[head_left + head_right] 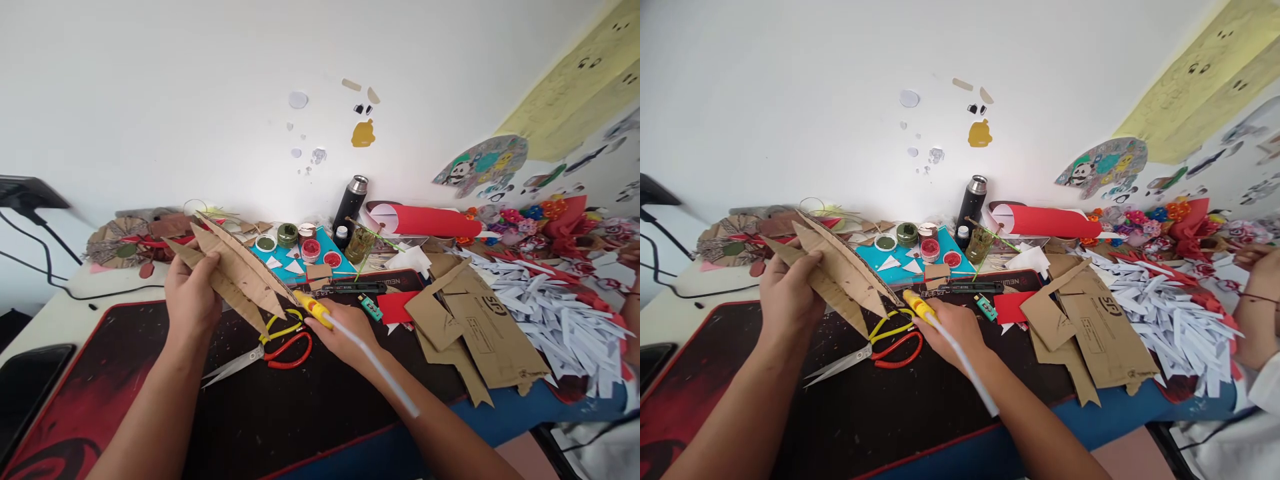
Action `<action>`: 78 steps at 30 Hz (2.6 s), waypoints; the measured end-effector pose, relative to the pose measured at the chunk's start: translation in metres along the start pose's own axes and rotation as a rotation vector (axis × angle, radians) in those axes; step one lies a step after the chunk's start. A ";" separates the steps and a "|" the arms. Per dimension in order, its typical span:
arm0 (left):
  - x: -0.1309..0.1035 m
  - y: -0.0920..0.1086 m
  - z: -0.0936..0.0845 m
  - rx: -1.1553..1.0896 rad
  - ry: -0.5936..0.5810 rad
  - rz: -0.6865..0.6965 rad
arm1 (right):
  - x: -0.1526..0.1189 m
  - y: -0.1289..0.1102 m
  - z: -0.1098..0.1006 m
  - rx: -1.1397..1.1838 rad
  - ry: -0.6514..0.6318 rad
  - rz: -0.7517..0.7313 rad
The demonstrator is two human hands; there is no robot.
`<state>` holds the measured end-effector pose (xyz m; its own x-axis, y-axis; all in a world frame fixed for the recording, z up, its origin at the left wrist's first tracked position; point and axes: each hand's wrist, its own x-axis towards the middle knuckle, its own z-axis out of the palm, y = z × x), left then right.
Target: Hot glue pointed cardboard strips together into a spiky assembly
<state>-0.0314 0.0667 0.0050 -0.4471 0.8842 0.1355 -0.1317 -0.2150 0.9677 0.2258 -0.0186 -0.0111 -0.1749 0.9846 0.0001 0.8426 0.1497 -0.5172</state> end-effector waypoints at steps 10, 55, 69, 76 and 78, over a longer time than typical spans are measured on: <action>-0.019 0.004 0.006 0.194 -0.259 -0.085 | 0.010 -0.001 0.004 -0.071 -0.141 -0.076; -0.044 0.017 0.021 0.752 -0.565 0.078 | 0.056 -0.033 0.015 1.107 0.216 0.035; -0.049 0.022 0.022 0.820 -0.581 0.099 | 0.052 -0.035 0.014 1.169 0.183 0.028; -0.050 0.022 0.022 0.830 -0.605 0.116 | 0.053 -0.032 0.016 1.193 0.168 0.037; -0.051 0.023 0.022 0.832 -0.607 0.114 | 0.054 -0.032 0.016 1.195 0.161 0.037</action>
<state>0.0076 0.0260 0.0247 0.1333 0.9864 0.0961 0.6396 -0.1597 0.7519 0.1815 0.0280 -0.0084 -0.0234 0.9992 0.0317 -0.1728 0.0272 -0.9846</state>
